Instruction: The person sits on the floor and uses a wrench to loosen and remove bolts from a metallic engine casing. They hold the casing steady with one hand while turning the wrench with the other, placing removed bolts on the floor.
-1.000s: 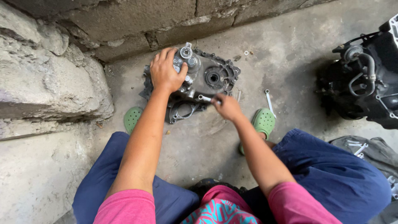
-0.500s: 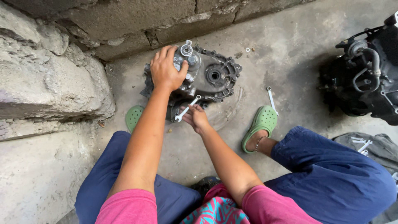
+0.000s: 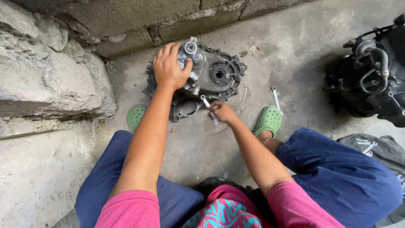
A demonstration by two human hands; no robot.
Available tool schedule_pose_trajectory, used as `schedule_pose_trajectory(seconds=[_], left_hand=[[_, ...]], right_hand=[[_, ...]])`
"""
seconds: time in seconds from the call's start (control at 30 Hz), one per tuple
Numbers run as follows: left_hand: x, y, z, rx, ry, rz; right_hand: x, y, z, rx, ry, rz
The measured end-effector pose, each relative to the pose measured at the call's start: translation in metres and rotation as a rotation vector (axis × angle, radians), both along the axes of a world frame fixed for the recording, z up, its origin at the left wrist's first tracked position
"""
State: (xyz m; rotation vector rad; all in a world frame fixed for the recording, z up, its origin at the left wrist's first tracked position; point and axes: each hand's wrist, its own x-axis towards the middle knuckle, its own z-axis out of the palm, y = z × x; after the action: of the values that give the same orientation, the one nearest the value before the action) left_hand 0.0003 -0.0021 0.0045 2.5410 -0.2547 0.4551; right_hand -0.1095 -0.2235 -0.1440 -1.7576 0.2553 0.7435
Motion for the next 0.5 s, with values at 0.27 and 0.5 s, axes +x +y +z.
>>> schedule_pose_trajectory(seconds=[0.27, 0.5], left_hand=[[-0.001, -0.001, 0.005, -0.007, -0.013, -0.001], [-0.003, -0.001, 0.005, -0.032, -0.006, -0.019]], right_hand=[[0.063, -0.029, 0.069, -0.84, -0.522, 0.638], [-0.005, -0.031, 0.012, -0.28, -0.508, 0.036]])
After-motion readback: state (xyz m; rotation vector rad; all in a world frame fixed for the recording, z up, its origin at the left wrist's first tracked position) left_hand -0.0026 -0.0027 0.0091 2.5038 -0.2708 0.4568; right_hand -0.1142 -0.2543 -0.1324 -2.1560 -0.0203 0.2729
